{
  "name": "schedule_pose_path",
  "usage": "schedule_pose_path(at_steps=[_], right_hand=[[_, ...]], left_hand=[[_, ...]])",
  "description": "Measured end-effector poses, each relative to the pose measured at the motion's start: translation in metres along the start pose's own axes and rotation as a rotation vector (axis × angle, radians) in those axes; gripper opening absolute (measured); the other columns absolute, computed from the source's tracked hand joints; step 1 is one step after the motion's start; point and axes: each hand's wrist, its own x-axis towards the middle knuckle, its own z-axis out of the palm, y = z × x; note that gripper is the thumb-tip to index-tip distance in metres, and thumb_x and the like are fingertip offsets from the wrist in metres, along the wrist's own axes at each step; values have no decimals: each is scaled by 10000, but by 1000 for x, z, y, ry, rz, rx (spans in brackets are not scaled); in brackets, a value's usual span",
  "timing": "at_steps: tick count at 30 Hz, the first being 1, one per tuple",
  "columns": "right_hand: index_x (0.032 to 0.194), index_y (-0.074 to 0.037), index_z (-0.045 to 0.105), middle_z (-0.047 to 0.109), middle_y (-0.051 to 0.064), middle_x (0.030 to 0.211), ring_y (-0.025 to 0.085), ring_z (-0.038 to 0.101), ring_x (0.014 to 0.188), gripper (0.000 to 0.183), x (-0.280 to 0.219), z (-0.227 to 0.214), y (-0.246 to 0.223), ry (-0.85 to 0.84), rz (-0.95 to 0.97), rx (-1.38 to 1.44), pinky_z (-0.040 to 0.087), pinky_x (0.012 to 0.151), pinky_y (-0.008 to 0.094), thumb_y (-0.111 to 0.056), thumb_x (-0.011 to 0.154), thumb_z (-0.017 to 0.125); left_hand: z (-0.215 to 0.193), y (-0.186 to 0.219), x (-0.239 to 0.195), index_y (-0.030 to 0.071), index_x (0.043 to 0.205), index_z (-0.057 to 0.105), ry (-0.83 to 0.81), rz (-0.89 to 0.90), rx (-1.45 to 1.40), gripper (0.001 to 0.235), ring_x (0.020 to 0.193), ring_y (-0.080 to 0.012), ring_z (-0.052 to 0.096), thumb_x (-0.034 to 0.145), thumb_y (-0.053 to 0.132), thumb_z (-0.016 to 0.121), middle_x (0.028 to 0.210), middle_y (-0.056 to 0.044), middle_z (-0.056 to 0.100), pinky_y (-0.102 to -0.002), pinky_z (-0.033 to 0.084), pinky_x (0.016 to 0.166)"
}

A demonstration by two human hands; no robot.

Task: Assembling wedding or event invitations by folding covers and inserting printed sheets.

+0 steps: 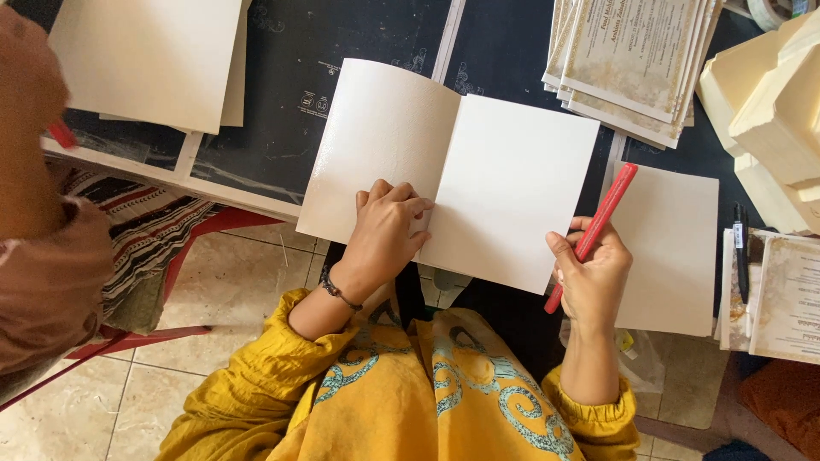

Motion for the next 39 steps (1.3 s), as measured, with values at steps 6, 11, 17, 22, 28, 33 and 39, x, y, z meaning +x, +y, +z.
schedule_pose_path(at_steps=[6, 11, 17, 22, 28, 33, 39], right_hand=[[1140, 37, 611, 567, 62, 701, 46, 408, 353, 285, 7, 3, 8, -16, 14, -24, 346, 316, 173, 50, 917, 788], [1118, -3, 665, 623, 46, 775, 47, 500, 456, 340, 18, -10, 37, -21, -30, -208, 423, 374, 177, -69, 865, 882], [996, -46, 757, 684, 73, 745, 112, 628, 598, 394, 29, -16, 58, -3, -100, -353, 554, 558, 270, -132, 707, 1012], [973, -67, 755, 699, 58, 734, 106, 611, 550, 353, 24, -6, 33, -7, -74, -456, 535, 538, 249, -128, 717, 990], [962, -24, 733, 688, 108, 737, 193, 638, 564, 310, 18, 3, 13, -34, -69, -552, 543, 556, 297, -100, 756, 952], [963, -15, 718, 674, 117, 748, 239, 678, 588, 312, 16, 1, 18, -32, -106, -594, 555, 584, 315, -91, 760, 943], [963, -30, 709, 678, 107, 742, 226, 649, 540, 331, 15, 1, 22, -17, -142, -586, 532, 550, 310, -65, 722, 932]], left_hand=[[11, -5, -2, 124, 1113, 800, 13, 16, 94, 396, 1055, -266, 525, 729, 154, 892, 975, -27, 689, -452, 326, 892], [10, -1, -4, 167, 1155, 752, 22, 5, 124, 446, 1074, -276, 548, 728, 173, 882, 961, 5, 675, -497, 336, 901], [9, -4, -5, 306, 1138, 746, -2, 26, 235, 395, 1116, -242, 520, 759, 266, 852, 1028, 59, 669, -497, 307, 942], [6, 3, -3, 271, 1116, 766, -31, 12, 256, 355, 1088, -242, 515, 775, 229, 852, 1033, 36, 662, -497, 320, 941], [3, 12, -2, 231, 1177, 782, -85, 1, 346, 335, 1058, -257, 548, 845, 220, 830, 1088, -55, 674, -487, 363, 918], [-2, 29, -16, 199, 1231, 766, -147, -1, 391, 299, 1031, -253, 560, 937, 221, 717, 1098, -73, 625, -425, 408, 875], [32, 2, -87, 38, 1063, 787, -233, -39, -782, 230, 743, -258, 782, 867, -7, 675, 846, -139, 801, -346, 599, 641]])
